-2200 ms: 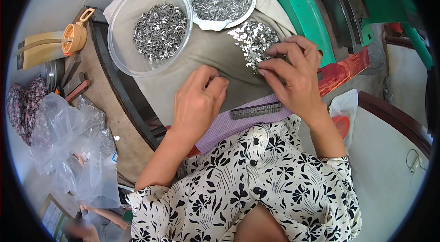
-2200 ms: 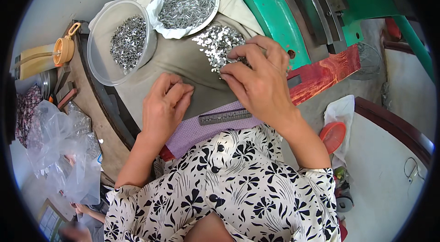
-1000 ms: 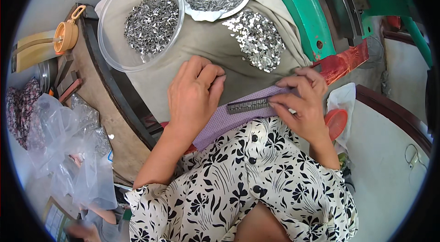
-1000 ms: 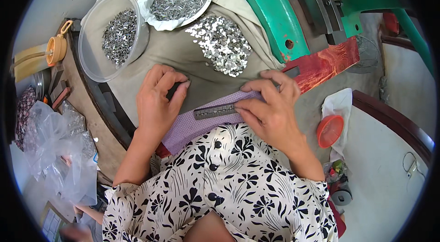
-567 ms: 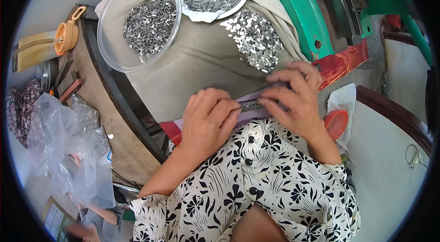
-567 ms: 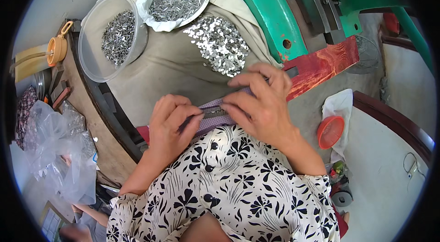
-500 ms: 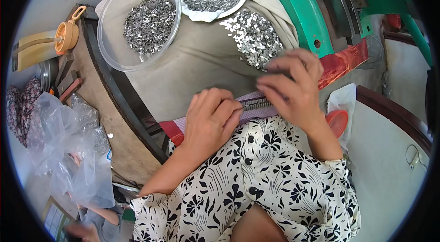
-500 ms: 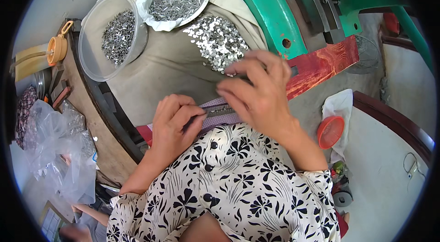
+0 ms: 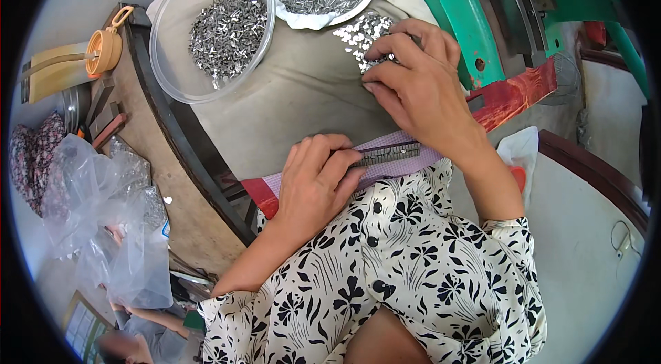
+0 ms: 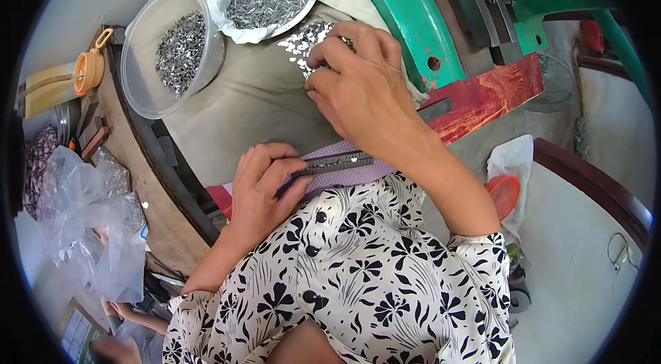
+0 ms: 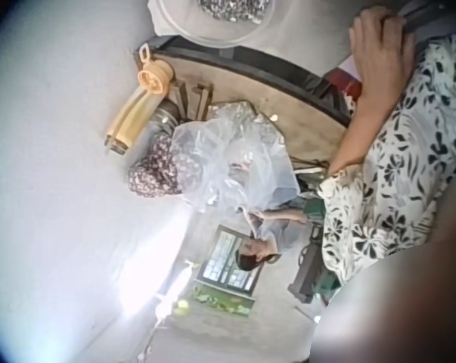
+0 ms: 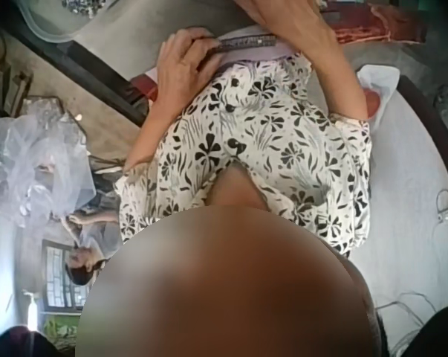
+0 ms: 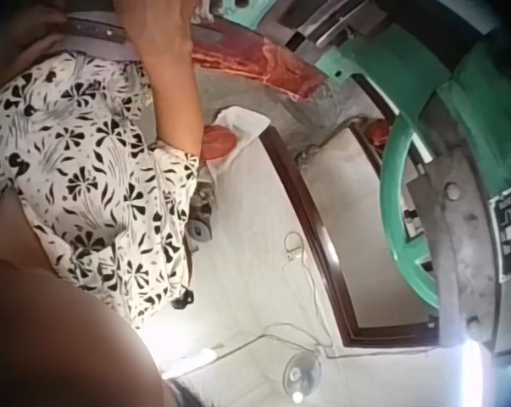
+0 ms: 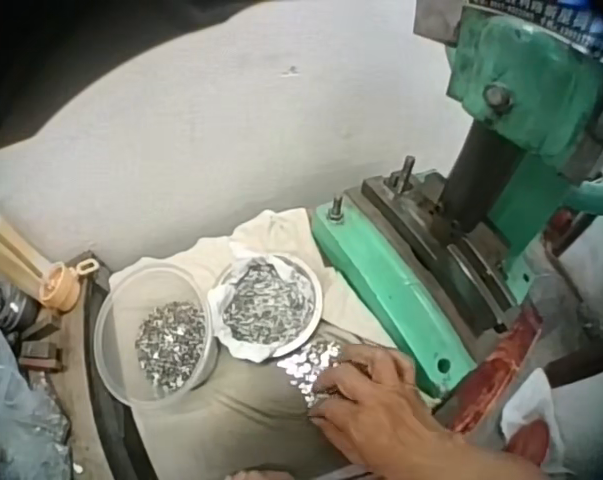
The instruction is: The recorder is manually aligning small metal teeth-like components onto a fabric strip and using a press machine to secure them.
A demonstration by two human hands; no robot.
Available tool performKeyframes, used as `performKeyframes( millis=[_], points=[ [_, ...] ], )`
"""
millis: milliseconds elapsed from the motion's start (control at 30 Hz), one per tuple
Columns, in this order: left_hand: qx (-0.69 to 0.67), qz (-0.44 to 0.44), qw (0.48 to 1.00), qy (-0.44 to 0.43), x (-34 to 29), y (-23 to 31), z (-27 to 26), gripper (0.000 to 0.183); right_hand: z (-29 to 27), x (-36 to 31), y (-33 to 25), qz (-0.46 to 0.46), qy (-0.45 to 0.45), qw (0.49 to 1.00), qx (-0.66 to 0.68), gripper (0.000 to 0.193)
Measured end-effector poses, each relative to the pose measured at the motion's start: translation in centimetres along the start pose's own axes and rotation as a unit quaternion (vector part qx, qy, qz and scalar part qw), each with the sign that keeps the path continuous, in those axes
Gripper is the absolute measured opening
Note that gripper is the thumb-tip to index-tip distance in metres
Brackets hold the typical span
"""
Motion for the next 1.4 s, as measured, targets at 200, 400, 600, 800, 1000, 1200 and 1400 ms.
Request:
performKeyframes(
  millis=[200, 400, 600, 800, 1000, 1200, 1400],
  points=[
    [0.031, 0.035, 0.999, 0.014, 0.5, 0.6, -0.2, 0.027, -2.4, -3.5, -0.5, 0.030, 0.048, 0.996, 0.073, 0.013],
    [0.061, 0.053, 0.997, -0.001, 1.2, 1.1, 0.6, 0.027, -2.1, -8.5, -1.2, 0.085, 0.014, 0.994, 0.061, 0.020],
    [0.093, 0.068, 0.993, -0.021, 1.3, 1.3, 1.1, 0.030, -1.6, -9.3, -1.5, 0.094, 0.025, 0.994, 0.050, 0.022],
    [0.087, 0.026, 0.996, -0.024, 0.4, 0.2, -0.7, 0.029, -2.2, -9.2, -1.0, 0.092, 0.042, 0.991, 0.083, 0.021],
    [0.063, 0.012, 0.998, -0.010, 0.1, 0.1, -0.9, 0.028, -1.5, -8.5, -1.8, 0.075, 0.017, 0.995, 0.070, 0.022],
    [0.065, 0.053, 0.996, 0.036, 0.4, 0.8, -0.2, 0.024, -0.4, -8.3, -2.7, 0.050, 0.005, 0.998, 0.023, 0.021],
    [0.063, 0.069, 0.994, 0.049, 0.6, 1.0, 0.4, 0.024, -0.5, -8.8, -2.7, 0.029, 0.027, 0.999, 0.021, 0.020]
  ],
)
Point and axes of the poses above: each hand's wrist, its own x-axis towards the middle knuckle, its own z-axis out of the palm, y = z × x, the point moved 6 cm from there along x, towards the middle knuckle, and after that the axes turned 12 degrees about x, right-handed, at the moved point
